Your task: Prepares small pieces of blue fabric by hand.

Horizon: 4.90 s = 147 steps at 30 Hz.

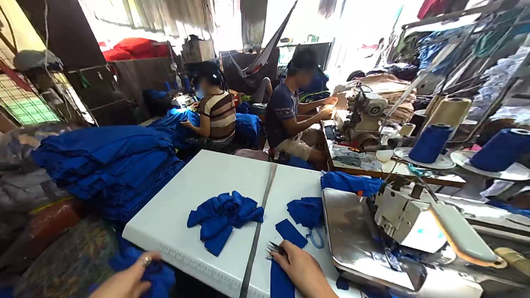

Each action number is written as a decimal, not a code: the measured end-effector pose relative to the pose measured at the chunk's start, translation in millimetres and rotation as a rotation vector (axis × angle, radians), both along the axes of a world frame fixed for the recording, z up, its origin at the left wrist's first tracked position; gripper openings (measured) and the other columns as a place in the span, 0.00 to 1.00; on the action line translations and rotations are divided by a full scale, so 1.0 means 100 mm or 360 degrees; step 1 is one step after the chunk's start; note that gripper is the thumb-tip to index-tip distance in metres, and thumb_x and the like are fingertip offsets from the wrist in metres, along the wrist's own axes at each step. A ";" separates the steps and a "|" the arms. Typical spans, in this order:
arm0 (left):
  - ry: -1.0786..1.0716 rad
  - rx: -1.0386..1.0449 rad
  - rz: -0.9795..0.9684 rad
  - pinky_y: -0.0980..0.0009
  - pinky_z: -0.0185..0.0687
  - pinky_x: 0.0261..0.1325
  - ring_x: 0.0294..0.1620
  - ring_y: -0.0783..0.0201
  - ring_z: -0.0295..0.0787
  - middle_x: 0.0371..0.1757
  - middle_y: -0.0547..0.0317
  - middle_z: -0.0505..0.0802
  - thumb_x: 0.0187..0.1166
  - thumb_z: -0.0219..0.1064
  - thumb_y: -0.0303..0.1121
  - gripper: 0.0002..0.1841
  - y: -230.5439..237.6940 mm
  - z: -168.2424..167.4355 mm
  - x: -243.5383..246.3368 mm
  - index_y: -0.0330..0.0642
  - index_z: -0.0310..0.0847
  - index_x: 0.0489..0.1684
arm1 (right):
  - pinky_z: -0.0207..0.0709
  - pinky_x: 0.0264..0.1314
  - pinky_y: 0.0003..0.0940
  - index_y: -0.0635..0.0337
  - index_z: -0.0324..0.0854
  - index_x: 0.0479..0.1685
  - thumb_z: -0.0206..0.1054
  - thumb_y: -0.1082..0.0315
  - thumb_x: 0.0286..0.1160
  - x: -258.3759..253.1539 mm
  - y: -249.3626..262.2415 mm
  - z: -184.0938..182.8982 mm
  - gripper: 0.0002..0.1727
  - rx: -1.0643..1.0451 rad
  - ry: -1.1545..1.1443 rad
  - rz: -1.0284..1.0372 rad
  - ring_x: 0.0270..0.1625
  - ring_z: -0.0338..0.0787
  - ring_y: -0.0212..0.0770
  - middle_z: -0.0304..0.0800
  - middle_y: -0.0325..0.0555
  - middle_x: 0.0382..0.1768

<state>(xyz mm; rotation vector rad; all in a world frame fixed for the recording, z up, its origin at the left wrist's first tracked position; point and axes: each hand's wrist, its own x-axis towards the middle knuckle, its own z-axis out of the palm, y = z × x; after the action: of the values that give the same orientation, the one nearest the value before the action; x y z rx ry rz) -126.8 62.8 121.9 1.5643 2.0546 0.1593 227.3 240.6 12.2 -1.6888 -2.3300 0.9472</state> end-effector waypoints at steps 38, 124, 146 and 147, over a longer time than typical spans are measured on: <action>-0.0396 0.0270 -0.0517 0.52 0.86 0.61 0.54 0.51 0.91 0.63 0.42 0.88 0.81 0.62 0.21 0.17 2.14 -0.49 0.77 0.36 0.79 0.67 | 0.79 0.53 0.41 0.63 0.81 0.66 0.65 0.56 0.82 -0.86 1.05 0.19 0.22 -0.0110 0.1311 -0.0140 0.44 0.86 0.40 0.88 0.50 0.48; -0.0486 0.0171 -0.0611 0.65 0.78 0.76 0.69 0.65 0.85 0.70 0.54 0.89 0.75 0.66 0.16 0.25 2.03 -0.61 0.66 0.45 0.85 0.71 | 0.53 0.10 0.20 0.57 0.79 0.39 0.58 0.55 0.91 -1.15 0.37 0.02 0.16 -0.1337 0.1557 -0.0326 0.08 0.61 0.25 0.69 0.31 0.12; -0.0998 0.0727 -0.0511 0.67 0.92 0.54 0.48 0.66 0.94 0.72 0.58 0.88 0.65 0.73 0.20 0.28 1.69 -0.39 0.58 0.42 0.83 0.70 | 0.65 0.22 0.23 0.58 0.76 0.63 0.61 0.54 0.86 -0.08 -0.10 0.13 0.19 -0.0810 0.1355 0.0074 0.20 0.71 0.26 0.78 0.34 0.27; -0.0915 0.0858 -0.0519 0.67 0.92 0.55 0.49 0.66 0.94 0.69 0.58 0.90 0.68 0.71 0.21 0.25 1.62 -0.38 0.61 0.43 0.85 0.68 | 0.71 0.29 0.28 0.59 0.77 0.65 0.63 0.54 0.84 0.14 -0.21 0.12 0.21 -0.0549 0.1254 0.0091 0.26 0.76 0.30 0.82 0.38 0.31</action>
<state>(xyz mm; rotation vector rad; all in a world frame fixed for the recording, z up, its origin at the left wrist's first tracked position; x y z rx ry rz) -66.0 224.5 84.1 1.8546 1.3451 0.9793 240.9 219.2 24.6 -1.0237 -1.7478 1.7114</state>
